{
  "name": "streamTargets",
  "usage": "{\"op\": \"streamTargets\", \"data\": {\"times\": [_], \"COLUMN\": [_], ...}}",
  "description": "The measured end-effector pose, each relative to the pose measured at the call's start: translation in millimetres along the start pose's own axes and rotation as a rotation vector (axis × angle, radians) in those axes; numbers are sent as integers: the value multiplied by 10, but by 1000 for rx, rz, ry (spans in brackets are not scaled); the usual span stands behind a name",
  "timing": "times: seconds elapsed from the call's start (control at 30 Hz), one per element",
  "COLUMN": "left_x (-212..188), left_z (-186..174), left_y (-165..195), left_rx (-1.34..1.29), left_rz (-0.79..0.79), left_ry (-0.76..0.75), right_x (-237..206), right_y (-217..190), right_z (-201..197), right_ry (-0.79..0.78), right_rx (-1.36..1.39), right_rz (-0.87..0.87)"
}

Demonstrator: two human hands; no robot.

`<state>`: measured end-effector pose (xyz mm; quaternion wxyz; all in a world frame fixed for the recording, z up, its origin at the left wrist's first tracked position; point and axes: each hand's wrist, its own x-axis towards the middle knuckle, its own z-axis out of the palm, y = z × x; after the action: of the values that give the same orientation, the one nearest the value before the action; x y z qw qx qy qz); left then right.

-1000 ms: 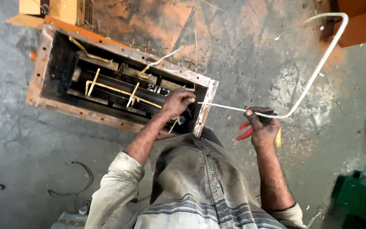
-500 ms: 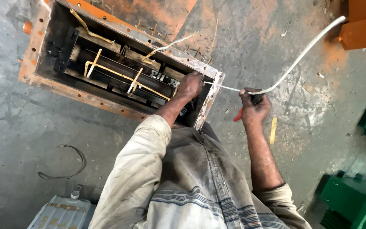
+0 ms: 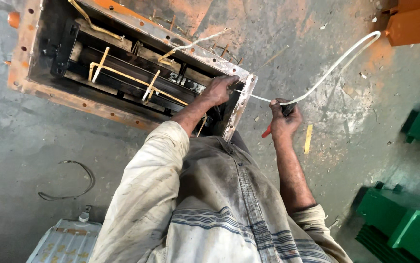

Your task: The person cuts a white cable with pliers and routes it into an orange metal enclosure, threading the wire through openings and positioning it inside the housing. They repeatedly pull, bend, and trim the cable while working over the open enclosure on the floor.

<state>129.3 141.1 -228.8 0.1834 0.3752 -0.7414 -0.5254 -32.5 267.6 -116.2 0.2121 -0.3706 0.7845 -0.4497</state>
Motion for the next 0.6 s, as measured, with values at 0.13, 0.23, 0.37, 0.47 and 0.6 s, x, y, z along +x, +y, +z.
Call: {"op": "streamTargets", "data": {"times": [0.13,0.23,0.37,0.47,0.6], "left_x": [-75,-100,-89,-76,-83], "left_z": [-42,-33,-5,-17,-83], "left_y": [-18,-59,-118,-116,-39], "left_rx": [-181,-169,-104,-83,-78], "left_rz": [-149,-138,-8,-68,-6], "left_ry": [-51,-25,56,6,59], "right_x": [5,5,21,35,49], "right_y": [-79,-142,-230,-301,-369], "right_z": [133,230,320,336,325], "right_ry": [-19,-36,-36,-36,-41], "right_rx": [10,-29,-33,0,21], "right_rz": [40,22,26,11,-4]}}
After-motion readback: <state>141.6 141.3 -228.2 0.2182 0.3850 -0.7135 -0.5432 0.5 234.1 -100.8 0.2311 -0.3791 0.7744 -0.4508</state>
